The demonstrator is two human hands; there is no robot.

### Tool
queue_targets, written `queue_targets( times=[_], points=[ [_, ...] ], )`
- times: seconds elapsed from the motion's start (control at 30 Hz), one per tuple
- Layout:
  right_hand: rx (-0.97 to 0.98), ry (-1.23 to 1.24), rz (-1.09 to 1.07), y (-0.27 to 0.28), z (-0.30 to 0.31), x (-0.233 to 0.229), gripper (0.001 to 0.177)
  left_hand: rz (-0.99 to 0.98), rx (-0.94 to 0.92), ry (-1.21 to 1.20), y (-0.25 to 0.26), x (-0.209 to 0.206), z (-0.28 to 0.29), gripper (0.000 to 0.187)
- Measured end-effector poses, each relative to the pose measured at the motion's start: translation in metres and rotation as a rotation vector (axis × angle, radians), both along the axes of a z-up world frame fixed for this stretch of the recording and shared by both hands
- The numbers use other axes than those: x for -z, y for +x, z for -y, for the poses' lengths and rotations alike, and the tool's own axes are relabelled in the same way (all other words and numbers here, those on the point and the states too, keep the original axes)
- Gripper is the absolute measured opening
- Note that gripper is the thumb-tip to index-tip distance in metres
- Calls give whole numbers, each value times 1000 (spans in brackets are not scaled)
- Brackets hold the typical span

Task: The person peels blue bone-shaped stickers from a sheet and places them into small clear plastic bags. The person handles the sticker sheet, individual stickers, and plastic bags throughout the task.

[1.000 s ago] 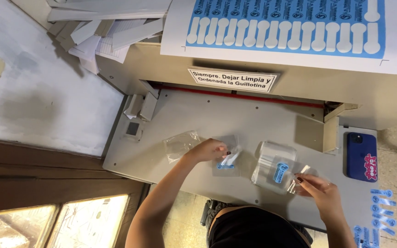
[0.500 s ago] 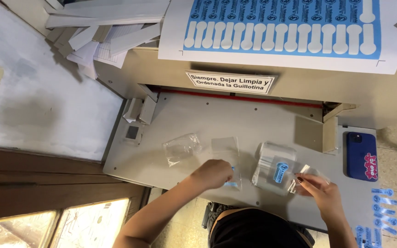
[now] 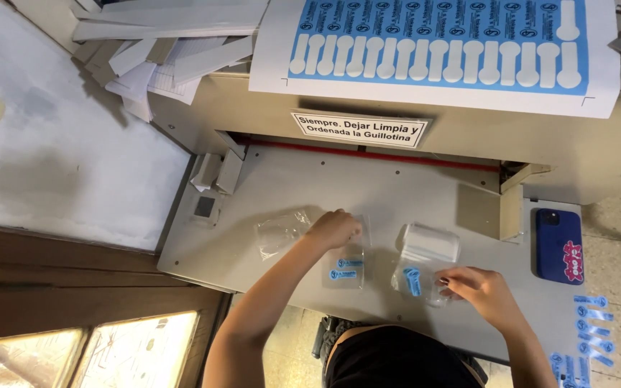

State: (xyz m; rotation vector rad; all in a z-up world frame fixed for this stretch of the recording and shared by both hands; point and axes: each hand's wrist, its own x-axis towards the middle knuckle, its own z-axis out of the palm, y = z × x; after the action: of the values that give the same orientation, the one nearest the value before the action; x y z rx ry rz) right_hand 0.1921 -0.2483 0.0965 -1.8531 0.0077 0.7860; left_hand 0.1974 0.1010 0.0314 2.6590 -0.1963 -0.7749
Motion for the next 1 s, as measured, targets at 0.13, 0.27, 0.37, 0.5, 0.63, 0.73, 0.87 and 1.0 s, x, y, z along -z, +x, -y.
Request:
queue_targets(
  times=[0.13,0.27,0.37,0.5,0.63,0.73,0.87,1.0],
  points=[
    [-219,-188,-19,5,-24,-29,24,168,4,-74,10,32,-4,41],
    [-421,-336,98,11,-49,-48,28,113,-160,-130,3,25,-2,41],
    [-545,-340,230,13,-69,-64,24,248,-181,-286,-4,20,-6,23],
    [-808,-462,316,33,-103,-42,23,333,-214,-305,-7,48,-10,28],
    [-1033,-489,442,57,-151,-7,15,525,-149,-331,-1,65,-22,41],
    [-1147,-469,421,63,-182,-8,16,627,-259,-250,-2,79,-26,45],
    [-1228,-504,311,93,-225,43,21,738,-453,-394,-32,53,-27,36],
    [-1301,-582,359,101,-245,61,23,766,-769,-484,-83,12,-3,29]
  ],
)
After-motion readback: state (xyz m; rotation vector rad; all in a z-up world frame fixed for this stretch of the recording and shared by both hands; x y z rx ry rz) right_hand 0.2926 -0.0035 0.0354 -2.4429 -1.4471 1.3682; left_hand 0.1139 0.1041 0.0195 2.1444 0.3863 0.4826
